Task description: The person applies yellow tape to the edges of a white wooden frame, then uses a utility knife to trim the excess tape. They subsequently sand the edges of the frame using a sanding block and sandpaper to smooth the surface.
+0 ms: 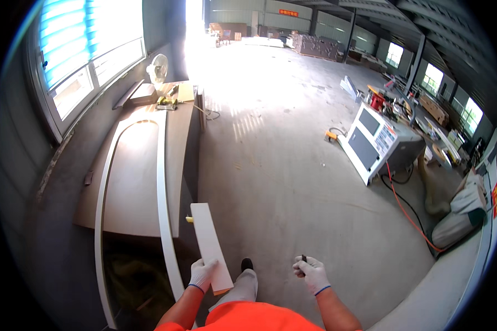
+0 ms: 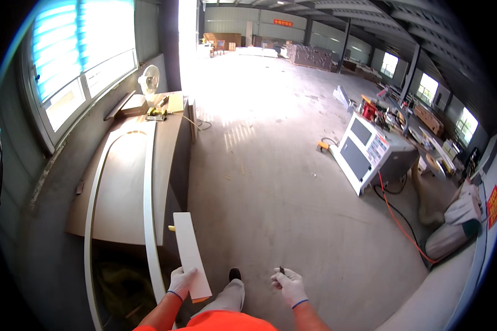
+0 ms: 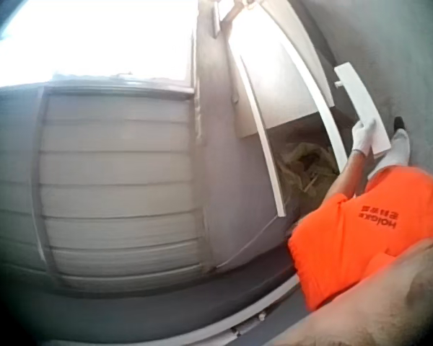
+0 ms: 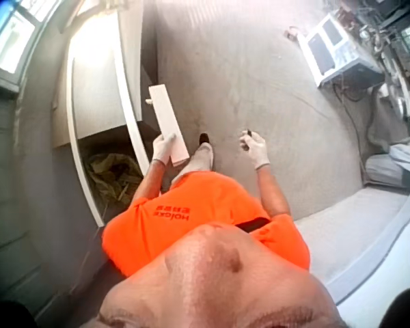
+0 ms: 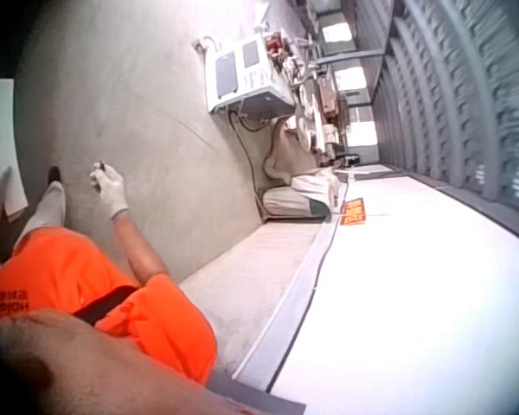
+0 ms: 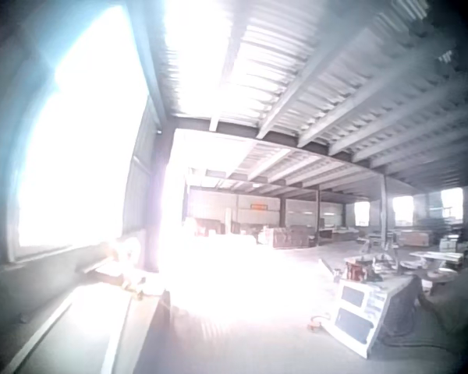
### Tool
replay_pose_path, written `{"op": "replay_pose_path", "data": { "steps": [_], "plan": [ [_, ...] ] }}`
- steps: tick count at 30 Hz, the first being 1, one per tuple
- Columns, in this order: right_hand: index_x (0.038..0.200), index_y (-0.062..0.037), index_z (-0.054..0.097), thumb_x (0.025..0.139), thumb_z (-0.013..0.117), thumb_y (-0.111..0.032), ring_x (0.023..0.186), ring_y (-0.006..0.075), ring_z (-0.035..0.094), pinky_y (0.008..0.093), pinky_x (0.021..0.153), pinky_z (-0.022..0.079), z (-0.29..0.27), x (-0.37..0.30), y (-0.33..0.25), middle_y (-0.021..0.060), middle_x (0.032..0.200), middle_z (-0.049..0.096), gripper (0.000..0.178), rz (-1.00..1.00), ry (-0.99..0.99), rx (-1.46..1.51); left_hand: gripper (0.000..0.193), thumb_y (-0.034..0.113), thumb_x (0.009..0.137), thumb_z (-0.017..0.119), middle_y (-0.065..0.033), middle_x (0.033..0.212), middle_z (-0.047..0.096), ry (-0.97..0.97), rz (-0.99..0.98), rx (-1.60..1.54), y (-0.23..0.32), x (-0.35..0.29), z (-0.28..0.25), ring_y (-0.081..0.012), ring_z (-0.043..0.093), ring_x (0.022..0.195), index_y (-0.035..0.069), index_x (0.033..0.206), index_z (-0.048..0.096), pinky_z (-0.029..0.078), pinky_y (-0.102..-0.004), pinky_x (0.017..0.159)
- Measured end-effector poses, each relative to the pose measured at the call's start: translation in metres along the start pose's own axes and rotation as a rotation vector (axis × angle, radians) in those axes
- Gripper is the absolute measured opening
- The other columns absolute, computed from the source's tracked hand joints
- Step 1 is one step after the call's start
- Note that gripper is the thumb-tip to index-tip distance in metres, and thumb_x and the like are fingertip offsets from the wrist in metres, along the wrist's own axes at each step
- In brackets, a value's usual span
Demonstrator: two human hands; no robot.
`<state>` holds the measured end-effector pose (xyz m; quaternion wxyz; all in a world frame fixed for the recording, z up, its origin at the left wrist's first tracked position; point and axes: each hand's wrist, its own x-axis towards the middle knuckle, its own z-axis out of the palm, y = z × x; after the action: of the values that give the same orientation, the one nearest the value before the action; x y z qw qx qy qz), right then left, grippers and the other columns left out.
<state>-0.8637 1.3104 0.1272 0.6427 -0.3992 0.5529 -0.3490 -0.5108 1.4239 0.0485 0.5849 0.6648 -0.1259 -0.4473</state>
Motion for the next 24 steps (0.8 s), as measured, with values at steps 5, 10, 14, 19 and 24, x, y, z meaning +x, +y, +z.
{"op": "replay_pose_path", "data": {
  "steps": [5,10,14,19,24],
  "plan": [
    [0.115,-0.0021,0.070,0.100,0.067,-0.018,0.070,0.0169,0.070,0.0321,0.060,0.055,-0.005,0.138,-0.054,0.0092,0.089,0.073,0.022,0.095,0.017,-0.015,0.027,0.014,0.094,0.074,-0.0113,0.095,0.075,0.074,-0.004,-0.044,0.040,0.096,0.037,-0.0199,0.073,0.081,-0.010,0.105,0.070,0.060,-0.0347,0.073],
    [0.111,-0.0039,0.069,0.101,0.066,-0.022,0.063,0.0183,0.069,0.0340,0.054,0.052,-0.016,0.273,-0.008,0.0089,0.084,0.074,0.021,0.251,0.064,-0.265,0.027,0.014,0.094,0.075,-0.0113,0.095,0.075,0.032,0.033,-0.049,0.115,0.200,0.094,-0.0195,0.073,0.080,-0.009,0.108,0.071,0.060,-0.0341,0.073],
    [0.116,-0.0093,0.074,0.103,0.055,-0.035,0.087,0.0247,0.076,0.0441,0.072,0.057,-0.138,0.376,0.137,0.0064,0.100,0.079,0.034,0.392,-0.120,-1.123,0.026,0.017,0.094,0.073,-0.0088,0.093,0.074,-0.060,0.021,-0.049,0.179,0.267,0.143,-0.0174,0.072,0.078,-0.007,0.105,0.072,0.059,-0.0332,0.071],
    [0.132,-0.0173,0.072,0.100,0.046,-0.048,0.120,0.0299,0.068,0.0466,0.106,0.052,-0.184,0.484,0.162,0.0088,0.135,0.070,0.051,0.351,-0.662,-1.930,0.026,0.018,0.093,0.073,-0.0083,0.092,0.074,0.044,0.095,-0.034,0.231,0.386,0.149,-0.0167,0.071,0.077,-0.006,0.103,0.072,0.059,-0.0335,0.070],
    [0.137,-0.0123,0.067,0.101,0.044,-0.044,0.134,0.0301,0.059,0.0503,0.108,0.048,-0.155,0.632,0.086,0.0158,0.147,0.062,0.054,0.890,-0.270,-1.130,0.026,0.016,0.093,0.073,-0.0095,0.093,0.074,0.176,0.131,-0.085,0.296,0.485,0.153,-0.0170,0.071,0.078,-0.007,0.105,0.071,0.059,-0.0336,0.070]
  ]
}}
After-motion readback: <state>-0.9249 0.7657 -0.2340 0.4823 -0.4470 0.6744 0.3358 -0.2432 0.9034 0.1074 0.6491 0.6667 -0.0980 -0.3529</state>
